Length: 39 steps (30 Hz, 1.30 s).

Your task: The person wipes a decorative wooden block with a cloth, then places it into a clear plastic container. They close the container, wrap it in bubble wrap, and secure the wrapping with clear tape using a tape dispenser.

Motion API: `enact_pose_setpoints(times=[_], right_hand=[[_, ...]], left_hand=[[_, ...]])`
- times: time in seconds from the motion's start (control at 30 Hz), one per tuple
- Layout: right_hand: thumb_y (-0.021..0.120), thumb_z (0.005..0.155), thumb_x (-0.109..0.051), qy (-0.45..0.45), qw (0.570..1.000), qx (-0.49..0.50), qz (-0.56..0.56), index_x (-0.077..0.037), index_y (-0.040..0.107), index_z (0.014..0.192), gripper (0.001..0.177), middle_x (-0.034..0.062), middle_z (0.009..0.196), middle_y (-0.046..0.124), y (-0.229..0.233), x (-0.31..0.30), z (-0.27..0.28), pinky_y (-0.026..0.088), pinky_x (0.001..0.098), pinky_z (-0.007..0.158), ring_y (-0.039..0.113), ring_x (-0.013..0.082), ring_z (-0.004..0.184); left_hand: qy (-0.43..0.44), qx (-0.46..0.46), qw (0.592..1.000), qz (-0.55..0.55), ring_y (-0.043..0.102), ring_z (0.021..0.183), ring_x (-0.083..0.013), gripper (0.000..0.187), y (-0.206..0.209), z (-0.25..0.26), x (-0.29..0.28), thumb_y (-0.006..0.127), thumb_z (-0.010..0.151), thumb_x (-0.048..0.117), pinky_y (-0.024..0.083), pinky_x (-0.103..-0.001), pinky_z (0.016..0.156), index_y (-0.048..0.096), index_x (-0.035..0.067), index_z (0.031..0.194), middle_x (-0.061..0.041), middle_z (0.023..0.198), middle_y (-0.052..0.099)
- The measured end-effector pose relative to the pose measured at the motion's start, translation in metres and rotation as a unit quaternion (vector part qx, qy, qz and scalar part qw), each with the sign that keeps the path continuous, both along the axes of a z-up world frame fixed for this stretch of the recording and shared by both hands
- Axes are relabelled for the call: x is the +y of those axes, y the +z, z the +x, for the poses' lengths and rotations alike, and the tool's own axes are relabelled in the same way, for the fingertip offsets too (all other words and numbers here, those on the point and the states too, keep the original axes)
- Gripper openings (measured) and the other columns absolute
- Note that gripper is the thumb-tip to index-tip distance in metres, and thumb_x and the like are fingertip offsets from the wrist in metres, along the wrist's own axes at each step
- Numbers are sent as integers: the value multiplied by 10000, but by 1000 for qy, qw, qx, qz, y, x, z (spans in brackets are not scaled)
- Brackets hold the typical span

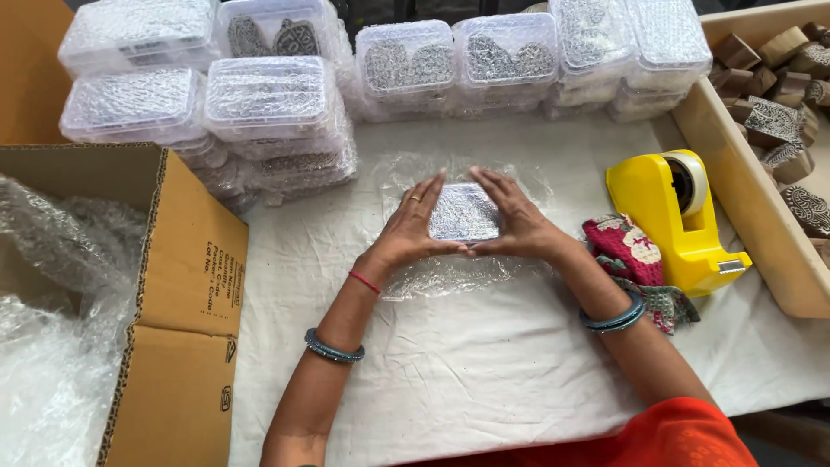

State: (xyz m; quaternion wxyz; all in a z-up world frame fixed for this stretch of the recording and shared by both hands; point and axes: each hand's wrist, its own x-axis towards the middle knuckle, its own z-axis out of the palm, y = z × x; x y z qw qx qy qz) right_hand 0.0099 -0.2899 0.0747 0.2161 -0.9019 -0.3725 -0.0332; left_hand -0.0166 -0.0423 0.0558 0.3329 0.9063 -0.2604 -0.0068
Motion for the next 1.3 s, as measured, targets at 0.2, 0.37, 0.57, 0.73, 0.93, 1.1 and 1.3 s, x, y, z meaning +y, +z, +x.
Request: enact_pose_setpoints(times=[0.2, 0.37, 0.57, 0.73, 0.93, 1.1, 1.3], right_hand=[[900, 512, -654, -34, 983, 168, 64, -97, 143, 1626, 1457, 254, 1590, 308, 13, -13, -6, 270, 480, 1208, 307, 421, 1463], [935, 525, -624, -58, 993, 90, -46, -94, 156, 1607, 1434, 229, 1522, 428, 6, -22, -3, 176, 512, 1214, 336, 392, 1466], [808, 669, -691, 5, 984, 138, 115, -58, 178, 1634, 1316, 267, 1536, 399, 6, -38, -7, 339, 468, 1155, 387, 396, 1422], [449, 994, -708, -133, 840, 477, 221, 29, 396, 1589, 949, 365, 1515, 410, -16, -61, -5, 343, 601, 1095, 410, 531, 1350], [341, 934, -743, -223, 771, 559, 209, -42, 487, 1478, 899, 138, 1425, 588, -4, -54, 2, 407, 447, 1115, 540, 284, 1316], [379, 998, -718, -216, 880, 398, 146, 9, 648, 1353, 852, 183, 1309, 676, 22, -67, -2, 400, 443, 1125, 572, 297, 1319], [568, 959, -597, -232, 950, 130, 167, -107, 554, 1437, 685, 158, 1366, 637, 91, -34, -55, 503, 443, 1011, 601, 289, 1293]], left_hand=[[79, 80, 993, 37, 238, 1538, -327, 1535, -7, -4, 17, 912, 479, 698, 233, -422, 1254, 5, 284, 1647, -142, 1667, 237], [73, 16, 996, 58, 319, 1511, -340, 1516, -20, -2, 25, 908, 515, 710, 199, -448, 1267, 1, 244, 1637, -141, 1617, 365], [65, 96, 993, 8, 558, 1308, -302, 1357, 57, -25, 21, 711, 626, 802, 399, -416, 1179, 85, 187, 1661, -163, 1447, 581], [80, 340, 913, -209, 696, 1169, -290, 1093, -11, -15, 55, 473, 909, 827, 492, -425, 1116, 309, 58, 1668, -228, 1297, 724], [133, 393, 851, -321, 515, 1001, -169, 1079, -7, -22, 65, 418, 887, 862, 491, -387, 750, 312, 55, 1596, -37, 1138, 488], [234, 433, 800, -342, 556, 599, -172, 1078, 16, -35, 69, 440, 811, 860, 531, -296, 496, 550, 5, 1460, -13, 718, 381], [262, 282, 878, -285, 516, 636, -76, 848, 33, -55, 72, 723, 893, 569, 472, -266, 537, 470, 43, 1508, -4, 756, 578]])
